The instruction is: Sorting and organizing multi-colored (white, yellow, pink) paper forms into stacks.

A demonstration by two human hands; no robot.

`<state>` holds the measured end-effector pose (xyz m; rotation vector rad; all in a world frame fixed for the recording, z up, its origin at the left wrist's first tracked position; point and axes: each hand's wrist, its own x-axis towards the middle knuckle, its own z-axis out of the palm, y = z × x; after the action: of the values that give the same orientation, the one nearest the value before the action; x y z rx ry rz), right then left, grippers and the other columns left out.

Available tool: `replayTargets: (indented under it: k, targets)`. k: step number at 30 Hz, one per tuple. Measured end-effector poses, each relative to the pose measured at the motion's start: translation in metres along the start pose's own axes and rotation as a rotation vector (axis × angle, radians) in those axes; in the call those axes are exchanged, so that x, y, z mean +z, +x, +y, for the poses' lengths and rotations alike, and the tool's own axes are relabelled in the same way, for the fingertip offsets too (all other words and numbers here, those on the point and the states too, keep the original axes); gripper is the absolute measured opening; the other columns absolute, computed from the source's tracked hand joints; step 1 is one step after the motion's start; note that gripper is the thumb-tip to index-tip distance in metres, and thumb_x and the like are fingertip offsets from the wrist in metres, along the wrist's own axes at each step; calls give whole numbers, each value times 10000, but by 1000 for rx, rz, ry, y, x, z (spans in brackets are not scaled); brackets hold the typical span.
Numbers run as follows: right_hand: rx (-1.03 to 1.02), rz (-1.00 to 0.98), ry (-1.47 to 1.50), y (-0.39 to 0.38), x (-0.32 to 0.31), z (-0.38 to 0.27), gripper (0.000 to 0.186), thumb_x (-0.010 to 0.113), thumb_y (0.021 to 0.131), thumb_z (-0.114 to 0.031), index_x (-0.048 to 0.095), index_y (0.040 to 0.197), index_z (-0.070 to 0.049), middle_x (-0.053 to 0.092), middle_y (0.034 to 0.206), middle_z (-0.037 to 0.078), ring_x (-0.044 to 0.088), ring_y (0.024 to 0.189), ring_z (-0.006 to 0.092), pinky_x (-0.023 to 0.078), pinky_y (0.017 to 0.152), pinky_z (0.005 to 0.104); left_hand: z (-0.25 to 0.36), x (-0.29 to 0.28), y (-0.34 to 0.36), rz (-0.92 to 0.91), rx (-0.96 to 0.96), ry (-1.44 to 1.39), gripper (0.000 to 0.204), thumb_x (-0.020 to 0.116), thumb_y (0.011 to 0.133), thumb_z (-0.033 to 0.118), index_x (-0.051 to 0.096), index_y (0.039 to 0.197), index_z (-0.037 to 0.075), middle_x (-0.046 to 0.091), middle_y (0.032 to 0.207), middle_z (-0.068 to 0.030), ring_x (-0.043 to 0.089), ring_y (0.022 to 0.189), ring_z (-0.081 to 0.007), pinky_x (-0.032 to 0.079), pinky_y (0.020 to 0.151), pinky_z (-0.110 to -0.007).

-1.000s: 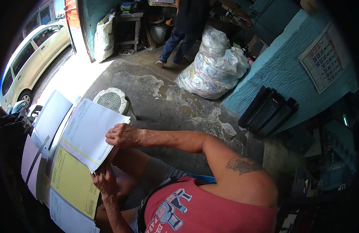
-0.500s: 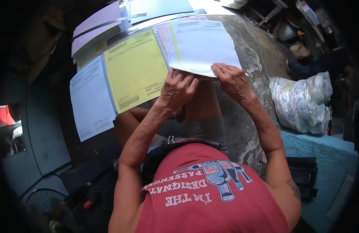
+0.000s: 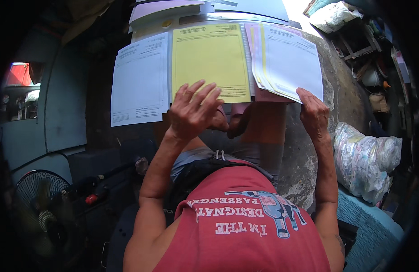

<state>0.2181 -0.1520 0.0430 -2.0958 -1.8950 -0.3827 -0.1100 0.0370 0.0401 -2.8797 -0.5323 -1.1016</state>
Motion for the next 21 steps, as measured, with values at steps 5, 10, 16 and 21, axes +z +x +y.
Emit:
replayTargets:
  k: [5,10,16,21]
  targets:
    - [33,-20,57,1,-3,-1,415,575,827,114,677,1194,-52,737,1149,143,721,1073,300,582,902,407,-73,-106,-85,-194,-238,155,515,775,892,209,614,1367,93,617,1397,-135,557,1319,-352,439,1088,-505]
    - [39,-42,-5,1,-3,-3,406,579,864,104,680,1218,-68,738,1174,130,724,1076,307,586,907,410,-106,-140,-141,-522,-301,544,535,760,877,165,609,1389,134,571,1466,-55,532,1345,-297,388,1109,-590]
    - [81,-71,12,0,-5,-1,406,587,883,83,682,1236,-95,736,1188,135,725,1078,310,588,908,416,-121,-138,-144,-256,-302,374,292,727,881,32,731,1161,114,740,1139,-51,686,1102,-262,499,1008,-457]
    - [113,-67,16,1,-5,0,404,594,873,67,691,1226,-104,744,1156,137,730,1057,305,590,891,412,-111,-129,-92,52,-410,73,256,698,897,-49,732,1119,74,749,988,-127,734,871,-293,584,777,-377]
